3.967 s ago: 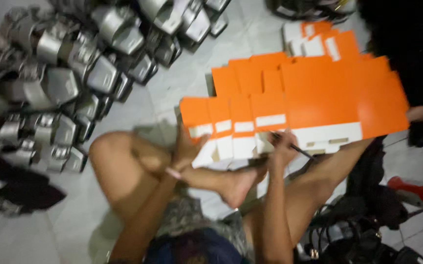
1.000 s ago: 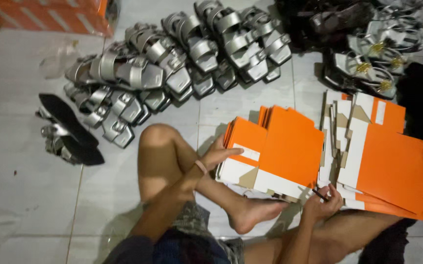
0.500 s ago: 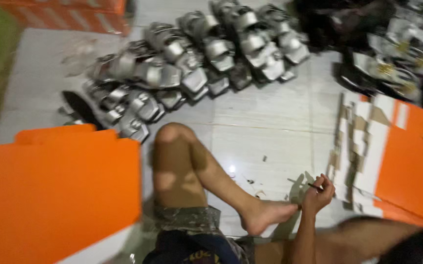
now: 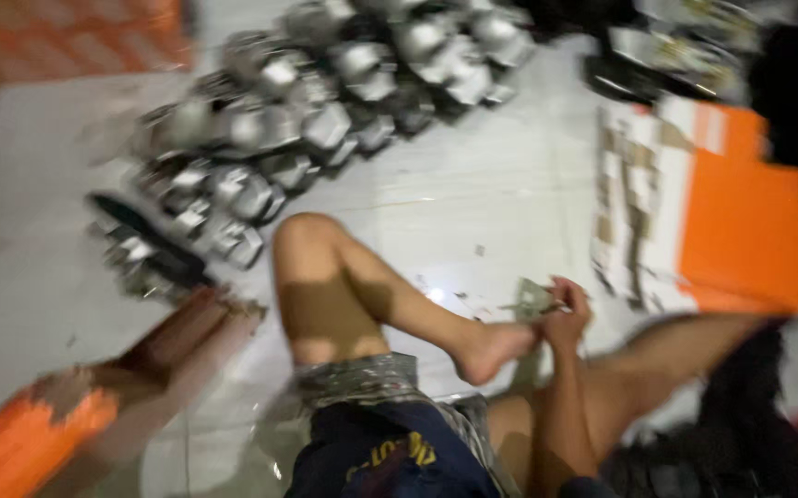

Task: The person sits on the floor and writes on orange shoe boxes with a pen. They then fold the boxes, pick up pairs of silver sandals, place them inside the boxes, and close the lids.

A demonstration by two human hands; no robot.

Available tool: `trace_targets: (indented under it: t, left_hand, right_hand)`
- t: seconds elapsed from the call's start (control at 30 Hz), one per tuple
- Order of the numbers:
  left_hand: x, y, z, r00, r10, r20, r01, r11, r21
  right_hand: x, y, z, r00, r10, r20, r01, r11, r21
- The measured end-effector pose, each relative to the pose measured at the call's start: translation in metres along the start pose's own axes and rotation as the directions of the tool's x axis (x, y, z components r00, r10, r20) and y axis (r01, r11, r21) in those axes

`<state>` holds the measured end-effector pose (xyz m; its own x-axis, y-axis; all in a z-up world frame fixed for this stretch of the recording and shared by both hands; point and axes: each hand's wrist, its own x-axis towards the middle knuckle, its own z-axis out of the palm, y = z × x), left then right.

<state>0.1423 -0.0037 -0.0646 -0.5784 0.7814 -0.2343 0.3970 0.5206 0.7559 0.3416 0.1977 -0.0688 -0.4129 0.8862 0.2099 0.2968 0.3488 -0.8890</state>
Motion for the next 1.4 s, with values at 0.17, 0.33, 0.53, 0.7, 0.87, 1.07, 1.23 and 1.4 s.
trace_targets:
  t: [0.17,0.33,0.53,0.7,0.87,1.07,1.23,1.4]
  left_hand:
    - [0.0,0.039,0.044,0.973,0.11,0.202,-0.113,0.994,0.001]
    - [-0.005,0.067,-0.011,0.887,0.297,0.353,-0.258,0.954,-0.153]
    - [-0.049,0.123,-0.172,0.825,0.43,0.366,-0.407,0.902,-0.144]
    - [-0.057,0.212,-0.306,0.639,0.695,0.331,-0.713,0.696,-0.086]
    - [-0.057,0.312,-0.296,0.214,0.917,0.335,-0.933,0.294,-0.209]
    - [-0.05,0.368,-0.196,-0.018,0.905,0.425,-0.684,0.299,-0.665]
    - [-0.125,0.288,0.048,0.073,0.844,0.532,-0.315,0.525,-0.79]
    - [-0.186,0.225,0.143,0.154,0.652,0.742,-0.334,0.741,-0.582]
  right_hand:
    - [-0.037,-0.089,-0.015,0.894,0.018,0.449,-0.209,0.9,0.382]
    - [-0.08,-0.189,-0.024,0.848,-0.291,0.443,0.1,0.909,0.405]
    - [-0.075,-0.209,-0.048,0.959,-0.277,-0.067,0.262,0.949,-0.175]
    - [-0.072,-0.2,-0.178,0.942,-0.331,-0.046,0.335,0.932,0.137]
    - [-0.152,-0.216,-0.26,0.946,0.224,-0.233,-0.171,0.959,0.228]
    - [-0.312,-0.307,-0.416,0.944,-0.112,-0.31,-0.192,0.579,-0.792]
    - [-0.447,-0.346,-0.474,0.483,0.675,-0.558,-0.789,0.059,-0.612]
    - [-0.472,-0.246,-0.494,0.089,0.773,-0.628,-0.67,-0.42,-0.612]
